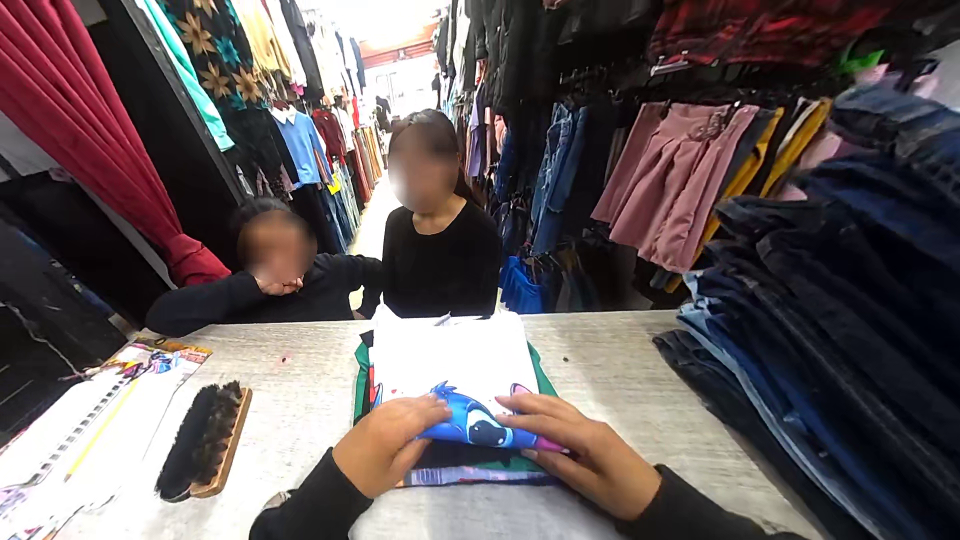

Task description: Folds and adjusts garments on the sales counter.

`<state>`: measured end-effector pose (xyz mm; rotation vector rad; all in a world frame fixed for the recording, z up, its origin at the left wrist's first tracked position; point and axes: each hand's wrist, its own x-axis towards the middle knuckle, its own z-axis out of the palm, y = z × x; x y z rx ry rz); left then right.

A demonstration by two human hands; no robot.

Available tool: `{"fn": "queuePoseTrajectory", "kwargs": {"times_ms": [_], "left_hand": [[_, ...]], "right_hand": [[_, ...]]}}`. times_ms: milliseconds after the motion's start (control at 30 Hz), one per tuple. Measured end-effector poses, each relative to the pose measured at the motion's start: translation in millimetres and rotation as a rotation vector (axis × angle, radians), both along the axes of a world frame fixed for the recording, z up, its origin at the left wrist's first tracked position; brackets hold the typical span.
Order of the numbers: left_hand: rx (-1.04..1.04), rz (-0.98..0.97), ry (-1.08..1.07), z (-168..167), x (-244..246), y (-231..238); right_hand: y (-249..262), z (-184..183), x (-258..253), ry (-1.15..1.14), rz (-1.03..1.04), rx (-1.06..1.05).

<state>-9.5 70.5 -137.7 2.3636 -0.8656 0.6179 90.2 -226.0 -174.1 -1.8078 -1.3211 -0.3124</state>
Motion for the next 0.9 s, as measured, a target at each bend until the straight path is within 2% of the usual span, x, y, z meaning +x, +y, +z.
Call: {"fn": "queuePoseTrajectory", "kwargs": {"times_ms": [100,200,333,467,567,633,700,800,900], "left_hand": [[0.061,0.075,-0.114,3,-9,13],[0.102,0.041,-0.102,12,-19,21],[0.176,-0.003,0.037,33,-29,26],[0.246,-0.044,0.346,71,-33,28],[0.215,-0.081,0.295,89,-16,20],[0.173,-0.076,0.273,88,6,3],[0.178,-0.043,0.361,75,26,-21],[0.341,0.078,0.541,47,36,-50],[0.397,0.101,0.474,34,31,-54]], "right_hand": [[-2,1,0,0.024,0.017,0.002],[-4,1,0,0.030,0.038,-0.003],[-6,1,0,0.013,0.060,-0.013],[-5,1,0,0.024,0.059,-0.002],[-5,0,0,0.041,0.062,0.011],[-4,0,-1,0.045,0.051,0.015],[-4,0,-2,0.039,0.045,0.014],[-6,1,-2,0.010,0.046,0.006],[-8,3,1,-0.026,0.047,-0.004]]}}
